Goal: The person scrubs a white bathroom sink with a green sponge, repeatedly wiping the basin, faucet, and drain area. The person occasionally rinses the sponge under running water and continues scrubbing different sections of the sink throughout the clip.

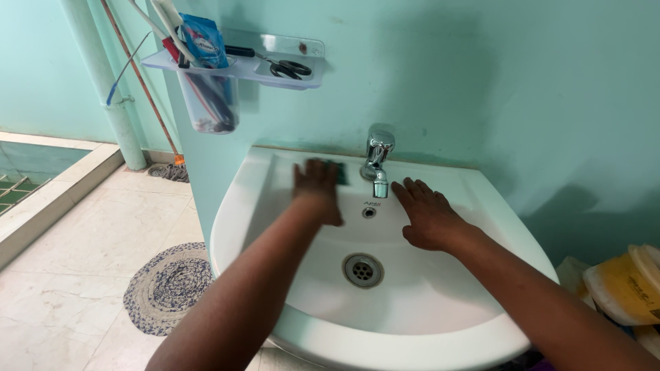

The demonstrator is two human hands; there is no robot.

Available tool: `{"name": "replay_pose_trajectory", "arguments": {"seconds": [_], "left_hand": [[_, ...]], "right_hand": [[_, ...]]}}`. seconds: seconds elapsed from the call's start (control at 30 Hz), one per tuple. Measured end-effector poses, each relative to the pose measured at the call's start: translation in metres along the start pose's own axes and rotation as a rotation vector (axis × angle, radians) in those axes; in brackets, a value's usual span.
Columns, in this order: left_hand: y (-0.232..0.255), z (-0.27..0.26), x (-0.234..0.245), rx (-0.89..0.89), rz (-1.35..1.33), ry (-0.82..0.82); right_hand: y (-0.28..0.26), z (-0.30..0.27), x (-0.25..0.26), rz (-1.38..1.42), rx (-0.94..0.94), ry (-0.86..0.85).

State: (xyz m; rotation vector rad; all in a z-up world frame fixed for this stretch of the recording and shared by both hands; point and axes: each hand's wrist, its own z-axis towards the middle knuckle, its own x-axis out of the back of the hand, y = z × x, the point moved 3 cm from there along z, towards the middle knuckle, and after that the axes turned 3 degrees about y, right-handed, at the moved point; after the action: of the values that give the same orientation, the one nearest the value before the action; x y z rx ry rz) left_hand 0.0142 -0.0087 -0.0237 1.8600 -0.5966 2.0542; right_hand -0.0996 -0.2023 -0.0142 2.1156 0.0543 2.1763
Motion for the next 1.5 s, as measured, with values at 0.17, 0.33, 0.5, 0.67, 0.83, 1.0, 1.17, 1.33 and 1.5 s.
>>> {"name": "replay_pose_trajectory", "arguments": {"seconds": [0.17,0.33,0.5,0.67,0.83,1.0,1.17,1.33,1.5], "left_hand": [[-0.029,-0.005,0.012,0.198,0.091,-0.145],[0.001,-0.027,0.011,0.144,0.2,-0.199],[0.023,-0.038,0.002,-0.087,0.202,-0.034],[0.028,-0.014,0.003,-0.157,0.013,0.046],[-0.011,0.013,-0.001,0.028,0.072,0.018],[-0.025,0.014,-0.013,0.175,0.194,0.149],[-0.001,0.002,-0.008,0.176,0.2,0.156],[0.003,-0.01,0.001,-0.065,-0.188,0.365],[0.024,-0.017,-0.001,-0.143,-0.652,0.062]], "right_hand": [[0.001,0.0,0.0,0.0,0.009,0.009],[0.001,0.0,0.001,-0.008,0.018,0.021],[-0.001,-0.001,0.002,-0.005,-0.002,-0.015],[-0.001,-0.001,0.004,-0.028,0.007,-0.017],[-0.001,0.0,0.003,-0.017,0.01,-0.011],[-0.003,0.0,0.004,-0.044,0.02,-0.001],[-0.003,-0.002,0.002,0.001,0.029,0.041],[-0.007,-0.008,0.008,0.161,0.07,0.221],[-0.019,-0.011,0.016,0.677,0.026,0.012]]}}
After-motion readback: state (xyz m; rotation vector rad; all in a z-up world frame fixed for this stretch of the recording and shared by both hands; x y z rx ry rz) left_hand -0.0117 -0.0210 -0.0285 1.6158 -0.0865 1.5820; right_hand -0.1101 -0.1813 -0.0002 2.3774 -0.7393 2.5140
